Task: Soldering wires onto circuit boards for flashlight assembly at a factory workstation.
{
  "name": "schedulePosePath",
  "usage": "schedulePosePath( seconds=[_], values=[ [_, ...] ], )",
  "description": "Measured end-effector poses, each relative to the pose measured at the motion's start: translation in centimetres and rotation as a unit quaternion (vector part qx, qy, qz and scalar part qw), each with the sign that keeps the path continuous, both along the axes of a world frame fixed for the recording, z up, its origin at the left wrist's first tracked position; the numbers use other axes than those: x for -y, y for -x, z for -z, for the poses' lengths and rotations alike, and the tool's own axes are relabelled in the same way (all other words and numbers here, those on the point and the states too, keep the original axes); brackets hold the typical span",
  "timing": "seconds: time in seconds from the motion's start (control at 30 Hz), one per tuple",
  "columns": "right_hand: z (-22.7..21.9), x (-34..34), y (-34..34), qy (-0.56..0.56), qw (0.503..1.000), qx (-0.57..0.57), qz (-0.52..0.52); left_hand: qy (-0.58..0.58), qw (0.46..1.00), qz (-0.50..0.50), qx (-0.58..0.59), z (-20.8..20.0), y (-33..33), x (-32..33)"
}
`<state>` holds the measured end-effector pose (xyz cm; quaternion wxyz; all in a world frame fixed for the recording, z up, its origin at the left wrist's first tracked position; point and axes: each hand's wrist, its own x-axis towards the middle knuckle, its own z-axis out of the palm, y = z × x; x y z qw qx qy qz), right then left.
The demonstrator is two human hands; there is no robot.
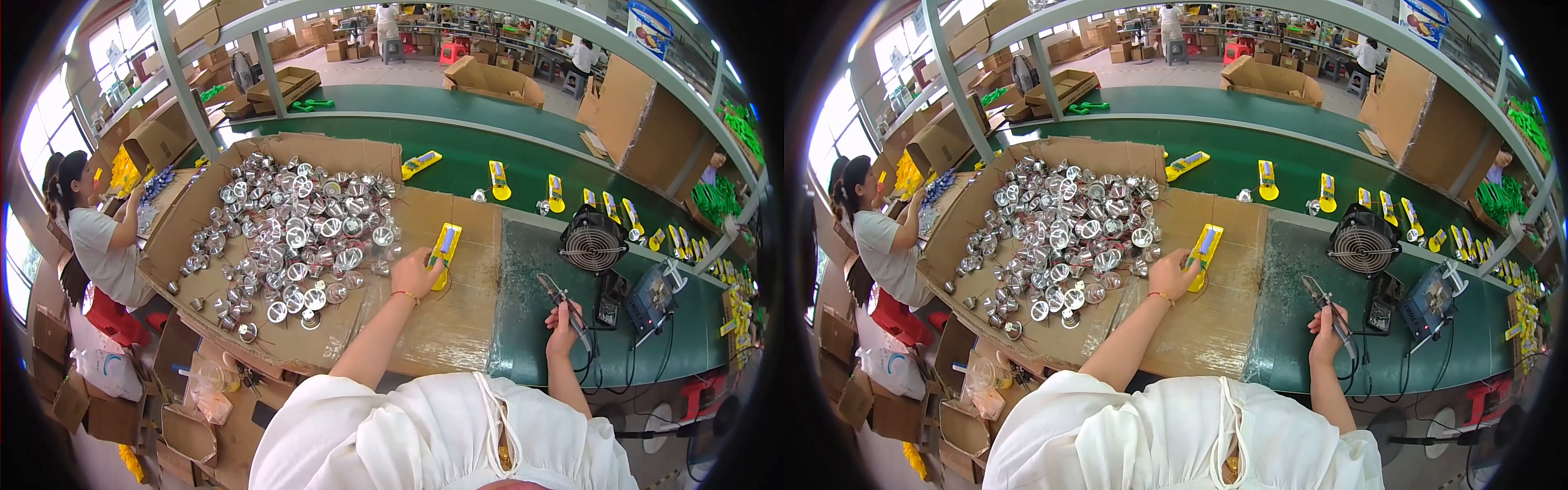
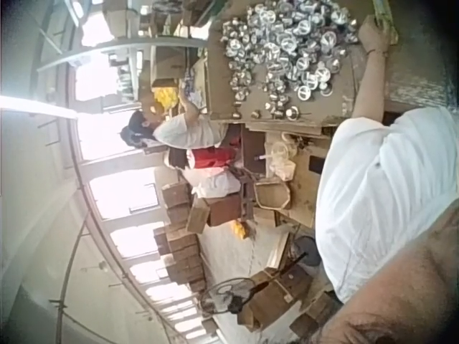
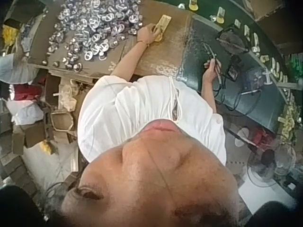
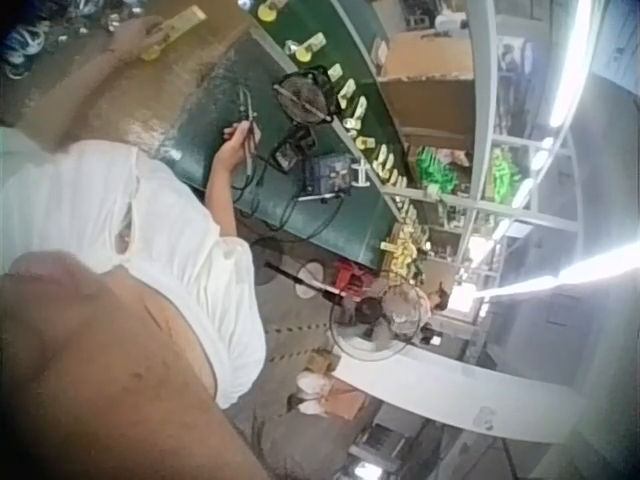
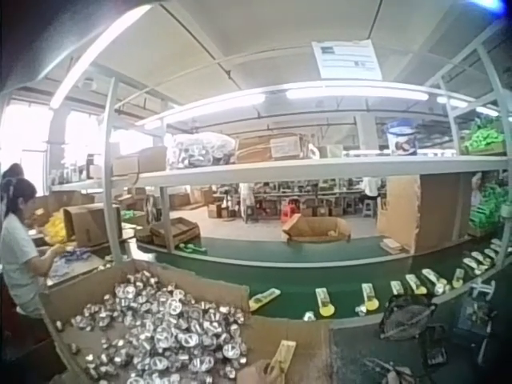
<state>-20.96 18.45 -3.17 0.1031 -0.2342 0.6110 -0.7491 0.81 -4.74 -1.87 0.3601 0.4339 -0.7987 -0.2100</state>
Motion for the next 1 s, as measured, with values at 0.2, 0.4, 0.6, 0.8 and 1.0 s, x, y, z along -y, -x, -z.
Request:
schedulePosePath(
  seconds=[0.2,0.4,0.6,0.8,1.0],
  values=[
    [0.2,-0.1,0.1,0.008,1.0,0.0,-0.007,-0.032,0.999,0.005,0.017,0.1,0.1,0.1],
    [-0.3,-0.2,-0.2,0.004,1.0,0.02,-0.011,-0.017,0.999,-0.008,0.034,-0.3,0.0,0.2],
    [-0.4,-0.5,0.0,0.031,0.999,0.037,-0.016,-0.006,0.999,-0.004,0.039,-0.2,0.4,0.2],
    [-0.3,-0.4,0.1,0.042,0.997,0.061,-0.028,0.016,0.999,-0.023,0.034,0.6,0.2,0.1],
    [-0.4,-0.4,0.1,0.038,0.998,0.048,-0.032,0.037,0.999,-0.011,0.008,0.8,0.3,0.5]
  ],
)
